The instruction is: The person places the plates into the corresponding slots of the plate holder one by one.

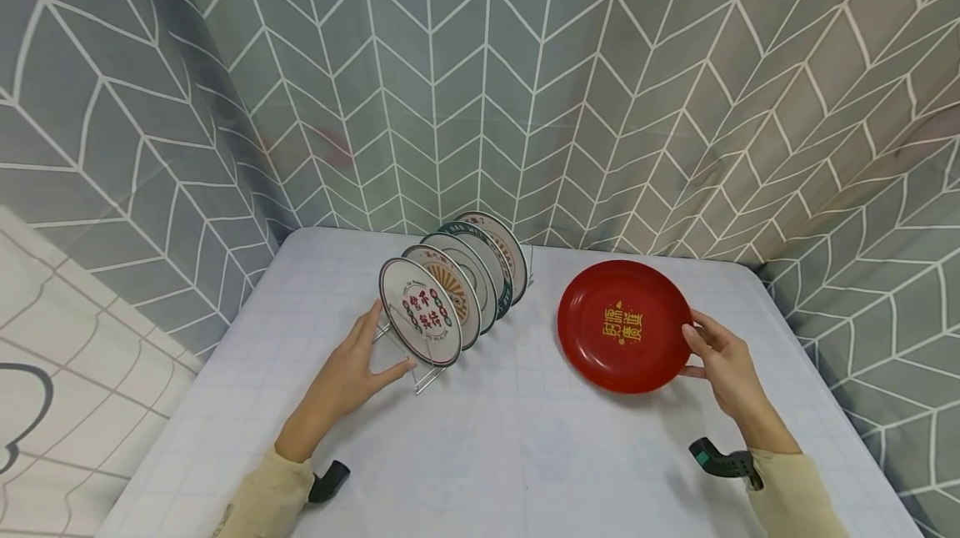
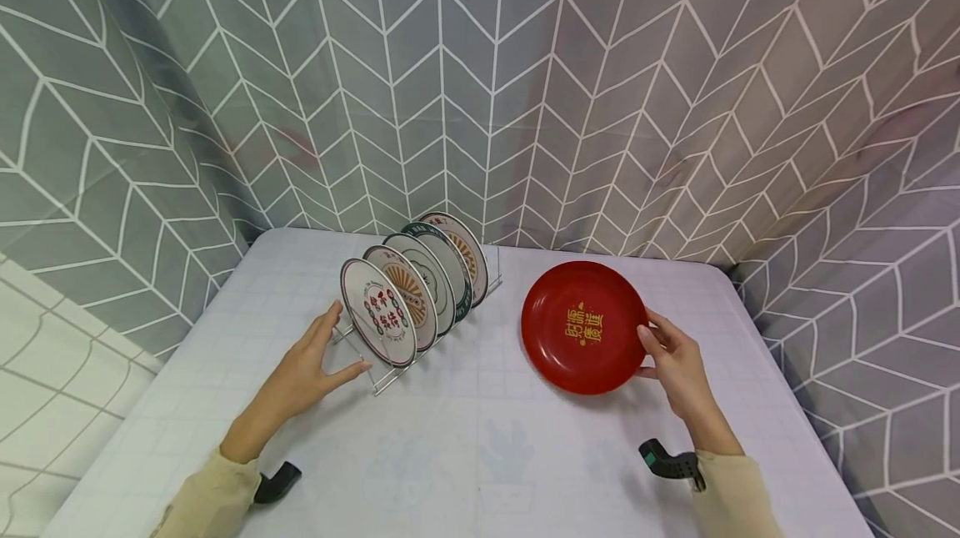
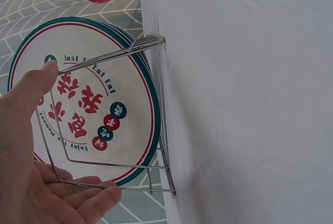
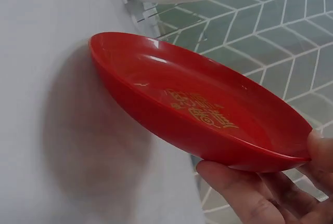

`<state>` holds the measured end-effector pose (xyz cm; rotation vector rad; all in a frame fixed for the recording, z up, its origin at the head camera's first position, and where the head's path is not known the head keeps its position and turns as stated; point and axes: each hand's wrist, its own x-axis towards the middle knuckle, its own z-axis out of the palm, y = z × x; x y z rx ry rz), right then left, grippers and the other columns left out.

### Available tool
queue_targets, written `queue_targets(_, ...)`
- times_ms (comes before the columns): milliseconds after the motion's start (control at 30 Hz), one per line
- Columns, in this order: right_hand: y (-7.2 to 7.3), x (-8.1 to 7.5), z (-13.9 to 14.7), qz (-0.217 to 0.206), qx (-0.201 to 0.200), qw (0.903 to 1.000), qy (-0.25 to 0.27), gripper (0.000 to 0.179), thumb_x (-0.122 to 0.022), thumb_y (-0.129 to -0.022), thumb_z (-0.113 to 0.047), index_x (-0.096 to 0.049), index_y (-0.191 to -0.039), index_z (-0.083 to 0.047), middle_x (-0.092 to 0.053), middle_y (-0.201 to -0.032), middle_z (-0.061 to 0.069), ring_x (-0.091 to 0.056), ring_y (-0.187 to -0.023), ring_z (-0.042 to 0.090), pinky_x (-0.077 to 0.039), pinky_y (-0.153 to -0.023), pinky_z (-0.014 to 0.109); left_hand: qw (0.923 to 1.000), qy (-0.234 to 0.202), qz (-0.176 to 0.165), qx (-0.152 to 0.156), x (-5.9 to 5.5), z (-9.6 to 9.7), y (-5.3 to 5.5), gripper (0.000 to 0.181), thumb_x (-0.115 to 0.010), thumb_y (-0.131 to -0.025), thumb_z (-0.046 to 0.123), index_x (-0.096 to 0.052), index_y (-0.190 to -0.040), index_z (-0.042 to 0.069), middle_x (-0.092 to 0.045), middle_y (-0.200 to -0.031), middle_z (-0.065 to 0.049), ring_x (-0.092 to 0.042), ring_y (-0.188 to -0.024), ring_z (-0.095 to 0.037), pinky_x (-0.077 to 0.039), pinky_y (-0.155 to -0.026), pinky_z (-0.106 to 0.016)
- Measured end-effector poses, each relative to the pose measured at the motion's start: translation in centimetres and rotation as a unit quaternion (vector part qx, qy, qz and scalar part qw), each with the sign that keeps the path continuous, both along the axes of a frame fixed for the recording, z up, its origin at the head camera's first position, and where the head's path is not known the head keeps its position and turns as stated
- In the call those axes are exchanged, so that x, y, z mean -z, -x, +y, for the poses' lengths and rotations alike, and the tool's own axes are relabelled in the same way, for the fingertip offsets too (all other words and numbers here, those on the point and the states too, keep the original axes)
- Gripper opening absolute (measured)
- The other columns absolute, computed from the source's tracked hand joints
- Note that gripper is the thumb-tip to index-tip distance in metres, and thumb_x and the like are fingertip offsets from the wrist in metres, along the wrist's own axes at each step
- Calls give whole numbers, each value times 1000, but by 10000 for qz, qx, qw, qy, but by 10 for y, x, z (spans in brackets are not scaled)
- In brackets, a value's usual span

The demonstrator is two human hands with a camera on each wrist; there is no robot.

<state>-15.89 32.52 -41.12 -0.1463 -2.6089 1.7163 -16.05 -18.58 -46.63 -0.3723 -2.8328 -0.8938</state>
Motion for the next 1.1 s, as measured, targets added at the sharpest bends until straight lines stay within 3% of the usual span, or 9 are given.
queue_targets(333,25,-43,-24,734,-47,9965,393,57,-50,-102,-29,-34,-152,-7,-57,-107,-22,-62,-90,-6,-61,-63,26,10000,-30,18,10,1,0,0,112,-74,-80,56,-12,-157,4,-31,-154,-28,-40,-137,-46,-40,-108,-60)
queue_targets(600,51,-72,-50,848,-139,9951,493,58,-51,-102,-30,-34,-153,-11,-55,-116,-14,-59,-96,0,-61,-63,25,9999,-26,152,4,3,0,1,112,-75,-79,56,-13,-156,3,-33,-153,-28,-43,-135,-46,-41,-106,-60)
queue_targets(733,66,-86,-68,896,-258,9944,495,57,-52,-101,-30,-35,-153,-12,-54,-128,1,-59,-97,1,-60,-63,23,9999,-28,150,4,2,0,0,112,-75,-79,55,-13,-156,3,-33,-153,-28,-43,-134,-46,-42,-106,-60)
queue_targets(900,80,-98,-89,1133,-482,9919,324,55,-52,-101,-26,-37,-152,-12,-48,-143,24,-61,-95,0,-60,-64,24,10000,-22,-14,-31,2,0,0,112,-74,-80,58,-12,-157,5,-32,-154,-26,-42,-136,-45,-41,-106,-60)
queue_targets(1100,91,-104,-106,1338,-641,9888,169,51,-52,-101,-21,-39,-151,-13,-49,-143,24,-61,-97,1,-60,-65,24,10000,7,-3,-33,1,0,0,113,-72,-80,60,-11,-157,6,-32,-154,-27,-42,-136,-46,-41,-106,-60)
